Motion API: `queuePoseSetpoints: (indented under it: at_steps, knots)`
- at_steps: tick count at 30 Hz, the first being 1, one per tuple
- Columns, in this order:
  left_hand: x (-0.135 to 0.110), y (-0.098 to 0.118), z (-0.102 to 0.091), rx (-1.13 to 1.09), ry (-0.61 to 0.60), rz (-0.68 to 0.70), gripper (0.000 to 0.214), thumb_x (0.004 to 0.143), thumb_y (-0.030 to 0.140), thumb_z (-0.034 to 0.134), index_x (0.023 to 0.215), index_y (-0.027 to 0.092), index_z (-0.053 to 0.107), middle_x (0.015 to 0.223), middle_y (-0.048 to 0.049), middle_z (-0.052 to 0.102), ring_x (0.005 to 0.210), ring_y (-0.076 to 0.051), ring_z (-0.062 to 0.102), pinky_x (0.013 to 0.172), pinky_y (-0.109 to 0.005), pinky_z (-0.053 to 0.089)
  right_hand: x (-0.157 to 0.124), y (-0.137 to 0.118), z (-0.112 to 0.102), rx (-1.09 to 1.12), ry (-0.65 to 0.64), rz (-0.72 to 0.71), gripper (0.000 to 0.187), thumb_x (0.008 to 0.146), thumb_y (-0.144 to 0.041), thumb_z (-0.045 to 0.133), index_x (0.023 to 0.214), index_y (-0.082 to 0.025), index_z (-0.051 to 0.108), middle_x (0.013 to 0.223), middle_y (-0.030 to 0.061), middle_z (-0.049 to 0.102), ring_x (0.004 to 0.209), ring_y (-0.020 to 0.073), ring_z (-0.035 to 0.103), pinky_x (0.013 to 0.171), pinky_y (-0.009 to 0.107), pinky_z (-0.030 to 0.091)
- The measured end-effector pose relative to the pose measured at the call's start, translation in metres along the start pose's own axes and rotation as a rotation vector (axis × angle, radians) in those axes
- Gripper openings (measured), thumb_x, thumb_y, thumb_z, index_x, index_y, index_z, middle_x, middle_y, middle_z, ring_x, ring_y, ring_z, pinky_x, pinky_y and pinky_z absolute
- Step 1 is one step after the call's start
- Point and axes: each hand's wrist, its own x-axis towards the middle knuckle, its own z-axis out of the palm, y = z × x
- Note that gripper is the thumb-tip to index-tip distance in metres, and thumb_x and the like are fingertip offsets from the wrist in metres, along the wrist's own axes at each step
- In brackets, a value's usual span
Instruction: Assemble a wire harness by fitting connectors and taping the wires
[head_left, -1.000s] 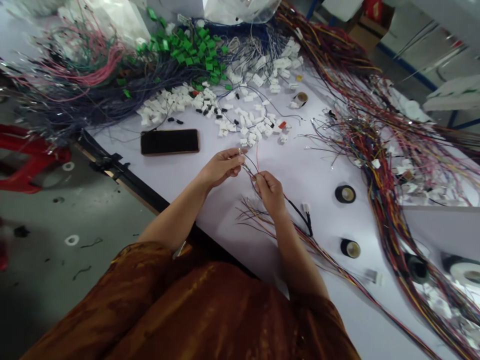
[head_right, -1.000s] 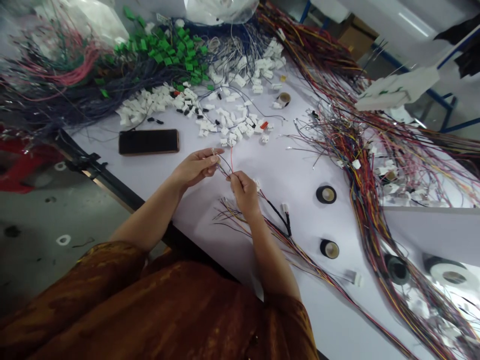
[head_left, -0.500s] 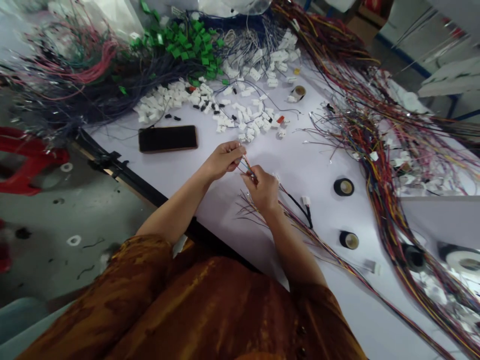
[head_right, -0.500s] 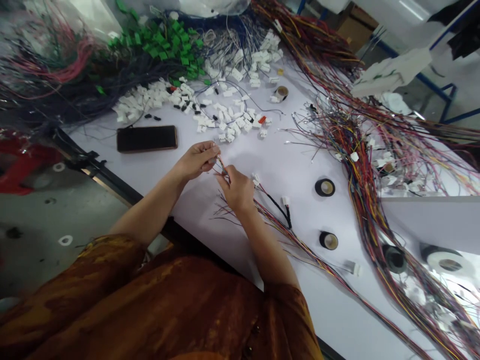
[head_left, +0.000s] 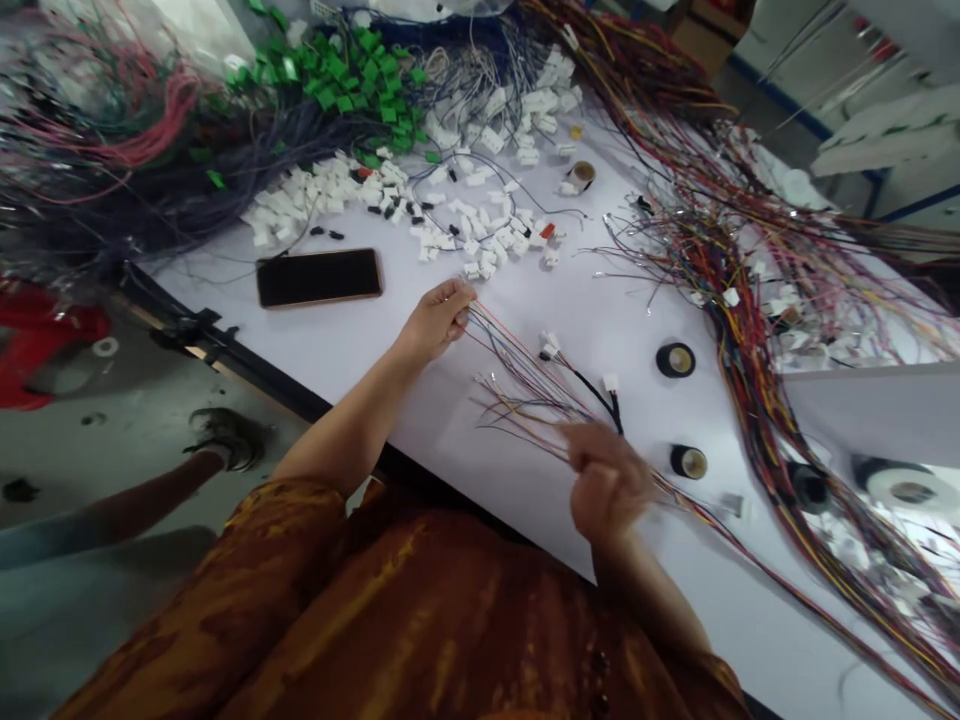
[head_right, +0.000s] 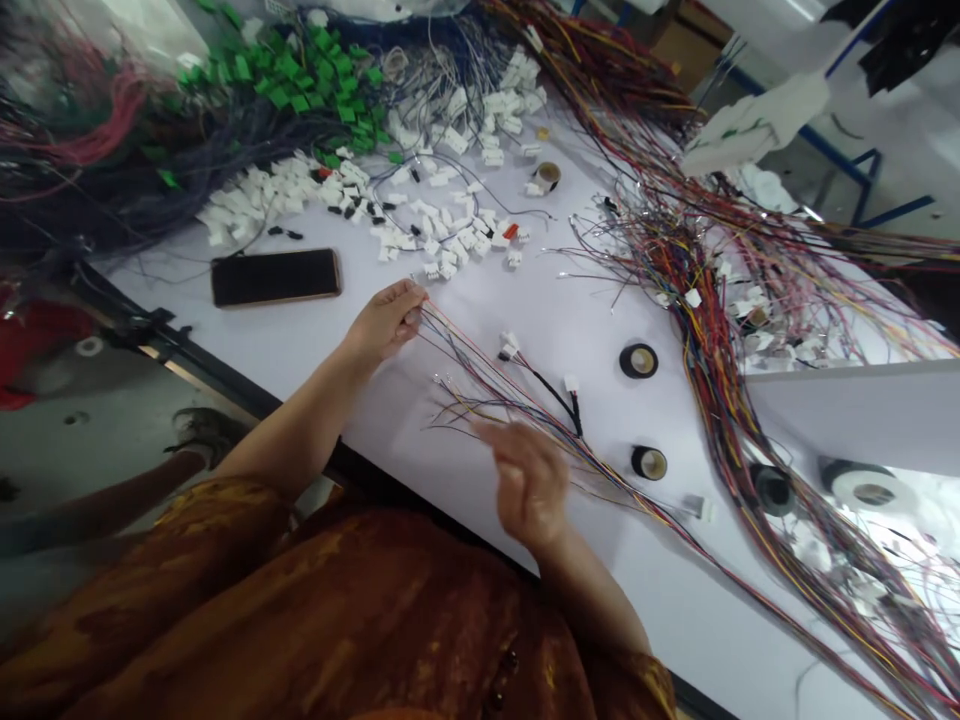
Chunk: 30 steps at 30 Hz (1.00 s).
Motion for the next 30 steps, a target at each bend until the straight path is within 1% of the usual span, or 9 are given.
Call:
queuePoseSetpoints:
  at_steps: [2,5,8,10,14,16,19,25,30]
  knots:
    - [0.0,0.0,0.001,-0.024,0.009,-0.018,0.022,0.093,0.017,0.058,0.072,0.016,0.053,0.056,0.0061,0.042,0.04,-0.001,0.029,0.035,-0.015,0.015,-0.007,0.009,-0.005,0.003,0.01,0.004,0.042,0.102,-0.032,0.032,0.1,-0.025,0.073,0.067,0.003,0.054,0.066,0.0182,0.057,0.063,0.035,0.048]
    - [0.0,-0.001,0.0,-0.036,0.016,-0.009,0.023,0.093,0.019,0.059,0.071,0.016,0.054,0.055,0.0061,0.04,0.04,-0.001,0.029,0.034,-0.016,0.014,0.006,0.021,-0.019,-0.075,0.374,0.127,0.043,0.103,-0.034,0.032,0.099,-0.024,0.074,0.088,0.0074,0.062,0.091,0.0213,0.061,0.078,0.039,0.05]
    - [0.0,-0.003,-0.001,-0.04,0.025,0.016,0.022,0.092,0.022,0.062,0.072,0.017,0.056,0.055,0.0063,0.04,0.039,-0.001,0.028,0.034,-0.016,0.015,0.021,0.017,-0.034,-0.033,0.463,0.197,0.042,0.104,-0.037,0.034,0.099,-0.023,0.073,0.087,0.0057,0.06,0.084,0.0187,0.061,0.075,0.037,0.051]
    - [0.001,-0.004,-0.001,-0.03,0.02,0.015,0.022,0.089,0.025,0.067,0.072,0.017,0.056,0.054,0.0068,0.039,0.039,-0.001,0.029,0.034,-0.016,0.016,0.025,0.007,-0.037,0.069,0.275,0.164,0.037,0.104,-0.035,0.036,0.101,-0.025,0.072,0.085,0.0039,0.06,0.077,0.016,0.062,0.072,0.035,0.052]
    - [0.0,-0.002,-0.003,-0.012,-0.023,0.042,0.023,0.088,0.029,0.07,0.073,0.018,0.056,0.054,0.0066,0.04,0.039,-0.001,0.031,0.033,-0.014,0.016,0.029,-0.004,-0.03,0.26,-0.524,-0.077,0.037,0.091,-0.042,0.065,0.126,-0.03,0.063,0.106,0.0045,0.07,0.088,0.0161,0.067,0.079,0.032,0.058]
    - [-0.001,0.0,-0.002,-0.01,-0.052,0.067,0.023,0.088,0.03,0.069,0.074,0.018,0.056,0.054,0.0065,0.042,0.039,-0.001,0.031,0.033,-0.013,0.017,0.041,0.01,-0.023,0.266,-0.487,-0.011,0.039,0.089,-0.041,0.068,0.126,-0.028,0.062,0.112,0.0054,0.069,0.094,0.0161,0.067,0.084,0.033,0.057]
    - [-0.002,0.003,-0.002,-0.005,-0.083,0.09,0.025,0.086,0.033,0.072,0.074,0.018,0.056,0.053,0.0071,0.043,0.038,-0.001,0.03,0.033,-0.013,0.015,0.07,0.046,-0.002,0.099,-0.108,0.262,0.03,0.084,-0.032,0.071,0.111,-0.02,0.064,0.115,0.0095,0.068,0.105,0.0201,0.065,0.092,0.039,0.054]
    - [-0.001,0.004,-0.008,0.05,-0.171,0.177,0.039,0.072,0.047,0.082,0.074,0.017,0.056,0.048,0.0089,0.044,0.035,-0.001,0.029,0.032,-0.016,0.015,0.122,0.064,0.064,0.491,-0.637,0.578,0.028,0.087,-0.033,0.063,0.11,-0.019,0.056,0.089,0.0044,0.072,0.061,0.0121,0.067,0.053,0.024,0.052]
    - [0.001,0.005,-0.016,0.137,-0.188,0.197,0.044,0.068,0.051,0.083,0.072,0.017,0.057,0.046,0.0074,0.049,0.033,-0.001,0.031,0.034,-0.017,0.016,0.141,0.049,0.095,0.657,-0.708,0.588,0.013,0.092,-0.032,0.052,0.091,-0.019,0.054,0.074,-0.002,0.065,0.04,0.0035,0.046,0.034,0.017,0.028]
